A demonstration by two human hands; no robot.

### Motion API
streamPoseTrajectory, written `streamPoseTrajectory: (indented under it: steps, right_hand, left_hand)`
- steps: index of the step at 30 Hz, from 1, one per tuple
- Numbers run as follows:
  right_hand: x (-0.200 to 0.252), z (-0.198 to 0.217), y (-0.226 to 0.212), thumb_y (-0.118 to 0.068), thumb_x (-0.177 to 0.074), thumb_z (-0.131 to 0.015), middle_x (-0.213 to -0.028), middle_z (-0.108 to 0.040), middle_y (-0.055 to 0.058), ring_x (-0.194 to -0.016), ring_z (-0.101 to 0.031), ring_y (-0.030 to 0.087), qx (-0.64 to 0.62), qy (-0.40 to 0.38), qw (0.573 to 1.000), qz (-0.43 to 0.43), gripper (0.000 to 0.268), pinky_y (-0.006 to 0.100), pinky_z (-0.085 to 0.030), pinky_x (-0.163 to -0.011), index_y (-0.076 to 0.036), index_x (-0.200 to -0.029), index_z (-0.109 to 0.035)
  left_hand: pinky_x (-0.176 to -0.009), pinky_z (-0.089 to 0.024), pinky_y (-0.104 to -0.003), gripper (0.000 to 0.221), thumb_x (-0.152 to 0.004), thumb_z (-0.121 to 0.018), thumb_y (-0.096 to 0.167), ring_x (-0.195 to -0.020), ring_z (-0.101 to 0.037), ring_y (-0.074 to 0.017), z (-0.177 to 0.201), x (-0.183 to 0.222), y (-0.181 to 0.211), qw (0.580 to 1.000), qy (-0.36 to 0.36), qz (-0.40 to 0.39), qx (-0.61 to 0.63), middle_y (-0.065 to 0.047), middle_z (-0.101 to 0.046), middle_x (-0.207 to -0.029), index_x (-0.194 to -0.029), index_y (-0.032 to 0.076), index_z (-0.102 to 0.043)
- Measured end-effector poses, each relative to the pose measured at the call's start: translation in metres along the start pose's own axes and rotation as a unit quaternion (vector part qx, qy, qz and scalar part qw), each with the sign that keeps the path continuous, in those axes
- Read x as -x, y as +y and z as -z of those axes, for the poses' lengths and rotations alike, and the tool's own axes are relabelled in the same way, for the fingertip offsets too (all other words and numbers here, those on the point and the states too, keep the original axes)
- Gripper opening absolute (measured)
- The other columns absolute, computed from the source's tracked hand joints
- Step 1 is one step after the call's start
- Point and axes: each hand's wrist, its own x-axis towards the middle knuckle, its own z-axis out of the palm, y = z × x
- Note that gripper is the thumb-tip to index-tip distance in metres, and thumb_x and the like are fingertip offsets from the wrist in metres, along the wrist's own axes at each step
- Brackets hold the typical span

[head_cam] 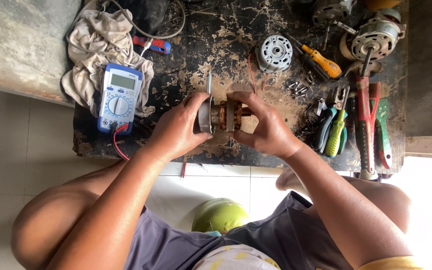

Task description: Cleaning motor components with a brush and reassembling the rotor into the stator housing on a repair bench.

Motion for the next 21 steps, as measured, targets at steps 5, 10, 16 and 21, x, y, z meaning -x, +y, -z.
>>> streamPoseTrajectory:
  steps: [5,10,16,21]
  right_hand:
    - [-0.003,0.003,-0.005,0.008,-0.071,-0.079,-0.136,-0.058,0.029,-0.128,-0.054,0.052,0.030,-0.015,0.999,0.017,0.074,0.066,-0.049,-0.102,0.001,-0.140,-0.052]
    - [0.000,-0.001,0.010,0.005,-0.072,-0.079,-0.139,-0.056,0.028,-0.131,-0.052,0.051,-0.048,-0.009,0.999,-0.022,0.075,0.067,-0.048,-0.103,-0.003,-0.142,-0.051]
    - [0.001,-0.002,0.013,0.003,-0.073,-0.083,-0.139,-0.056,0.023,-0.129,-0.055,0.046,-0.016,-0.004,1.000,-0.025,0.077,0.062,-0.052,-0.100,-0.008,-0.144,-0.052]
    - [0.005,-0.002,0.020,-0.002,-0.077,-0.080,-0.138,-0.057,0.024,-0.128,-0.054,0.052,-0.010,-0.006,0.999,-0.032,0.075,0.067,-0.052,-0.096,-0.008,-0.145,-0.048]
  left_hand:
    - [-0.088,-0.057,-0.056,0.081,-0.074,-0.085,0.007,-0.103,-0.070,-0.0471,0.001,-0.002,0.002,1.000,-0.001,-0.009,0.007,-0.029,-0.065,-0.120,-0.143,0.005,-0.042]
    - [-0.087,-0.058,-0.057,0.083,-0.075,-0.086,0.006,-0.102,-0.070,-0.0469,0.002,-0.003,0.000,1.000,-0.007,-0.013,0.011,-0.030,-0.065,-0.120,-0.144,0.005,-0.041]
    - [-0.087,-0.058,-0.057,0.084,-0.075,-0.086,0.008,-0.104,-0.069,-0.0489,-0.002,-0.003,-0.003,0.999,-0.010,-0.011,0.030,-0.031,-0.063,-0.123,-0.144,0.005,-0.039]
    - [-0.093,-0.055,-0.060,0.083,-0.078,-0.085,0.019,-0.111,-0.067,-0.0471,-0.013,0.000,-0.009,0.998,-0.052,0.034,-0.015,-0.027,-0.062,-0.130,-0.147,0.011,-0.038]
